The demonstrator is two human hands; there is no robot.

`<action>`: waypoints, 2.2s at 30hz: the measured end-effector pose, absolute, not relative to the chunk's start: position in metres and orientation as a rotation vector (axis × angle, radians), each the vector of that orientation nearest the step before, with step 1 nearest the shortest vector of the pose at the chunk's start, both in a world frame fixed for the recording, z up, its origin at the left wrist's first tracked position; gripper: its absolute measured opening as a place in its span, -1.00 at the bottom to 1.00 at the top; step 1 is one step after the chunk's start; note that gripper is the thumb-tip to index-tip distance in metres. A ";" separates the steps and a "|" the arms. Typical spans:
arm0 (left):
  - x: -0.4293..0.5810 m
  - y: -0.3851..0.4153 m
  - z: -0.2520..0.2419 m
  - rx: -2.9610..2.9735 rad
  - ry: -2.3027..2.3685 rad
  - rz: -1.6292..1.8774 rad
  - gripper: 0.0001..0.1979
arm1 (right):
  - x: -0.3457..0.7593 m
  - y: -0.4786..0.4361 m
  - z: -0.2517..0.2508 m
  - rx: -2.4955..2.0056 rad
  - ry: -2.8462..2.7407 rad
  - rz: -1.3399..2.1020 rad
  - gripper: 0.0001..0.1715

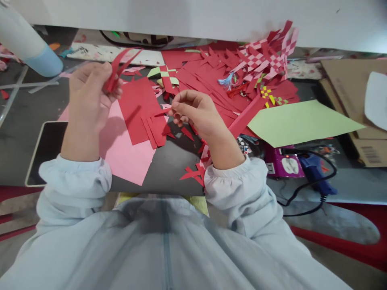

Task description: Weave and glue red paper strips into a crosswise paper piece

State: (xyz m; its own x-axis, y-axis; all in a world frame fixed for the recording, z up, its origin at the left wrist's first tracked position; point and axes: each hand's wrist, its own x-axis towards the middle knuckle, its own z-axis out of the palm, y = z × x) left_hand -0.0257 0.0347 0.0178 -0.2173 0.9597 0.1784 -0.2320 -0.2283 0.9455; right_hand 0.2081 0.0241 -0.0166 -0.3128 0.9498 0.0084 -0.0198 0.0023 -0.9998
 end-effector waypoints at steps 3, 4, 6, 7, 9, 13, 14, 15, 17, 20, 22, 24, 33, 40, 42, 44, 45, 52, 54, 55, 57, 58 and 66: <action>-0.042 0.032 0.018 1.342 1.009 1.241 -0.79 | 0.209 0.023 -0.018 -1.055 -1.580 1.458 -0.86; -0.048 0.032 0.018 1.510 1.020 0.994 -0.79 | 0.208 0.022 -0.019 -1.065 -1.664 1.452 -0.87; -0.058 0.034 0.017 1.669 0.973 0.502 -0.78 | 0.207 0.021 -0.020 -1.073 -1.857 1.429 -0.91; -0.061 0.036 0.017 1.683 0.895 0.298 -0.79 | 0.206 0.020 -0.020 -1.068 -1.946 1.421 -0.94; -0.064 0.039 0.017 1.713 0.759 0.066 -0.86 | 0.203 0.018 -0.021 -1.050 -2.092 1.415 -0.89; -0.058 0.041 0.017 1.753 0.708 -0.130 -0.93 | 0.196 0.014 -0.023 -1.018 -2.214 1.424 -0.77; -0.057 0.040 0.017 1.745 0.728 -0.161 -0.93 | 0.195 0.013 -0.024 -1.016 -2.212 1.433 -0.78; -0.055 0.039 0.017 1.735 0.746 -0.194 -0.92 | 0.194 0.012 -0.024 -1.017 -2.204 1.443 -0.80; -0.051 0.036 0.016 1.728 0.758 -0.255 -0.90 | 0.192 0.011 -0.027 -1.026 -2.203 1.437 -0.80; -0.047 0.034 0.014 1.759 0.697 -0.315 -0.88 | 0.190 0.009 -0.030 -1.030 -2.237 1.360 -0.81; -0.044 0.033 0.012 1.736 0.687 -0.302 -0.89 | 0.189 0.009 -0.031 -1.036 -2.269 1.295 -0.80; -0.042 0.032 0.011 1.689 0.707 -0.284 -0.88 | 0.187 0.007 -0.030 -1.060 -2.322 1.223 -0.74; -0.040 0.032 0.010 1.774 0.725 -0.315 -0.86 | 0.180 -0.001 -0.029 -1.123 -2.523 0.890 -0.80; -0.040 0.032 0.009 1.713 0.769 -0.249 -0.88 | 0.179 -0.006 -0.025 -1.147 -2.577 0.761 -0.86; -0.040 0.032 0.009 1.718 0.815 -0.234 -0.85 | 0.179 -0.006 -0.024 -1.147 -2.587 0.752 -0.83; -0.040 0.032 0.008 1.771 0.784 -0.251 -0.86 | 0.180 -0.003 -0.024 -1.156 -2.572 0.778 -0.81; -0.040 0.032 0.009 1.796 0.756 -0.254 -0.87 | 0.180 -0.002 -0.024 -1.163 -2.548 0.813 -0.80; -0.037 0.031 0.009 1.781 0.718 -0.191 -0.89 | 0.186 0.010 -0.031 -1.193 -2.213 1.148 -0.77; -0.036 0.032 0.006 1.796 0.795 -0.117 -0.90 | 0.188 0.012 -0.033 -1.193 -2.116 1.197 -0.77; -0.036 0.033 0.004 1.815 0.830 -0.078 -0.89 | 0.189 0.013 -0.034 -1.190 -2.075 1.214 -0.77; -0.036 0.034 0.002 1.859 0.885 -0.014 -0.90 | 0.190 0.015 -0.035 -1.180 -2.015 1.242 -0.77; -0.036 0.034 0.001 1.871 0.903 0.007 -0.91 | 0.191 0.015 -0.035 -1.177 -1.995 1.251 -0.77; -0.036 0.029 0.012 1.710 0.834 0.049 -0.88 | 0.190 0.016 -0.036 -1.214 -1.903 1.348 -0.79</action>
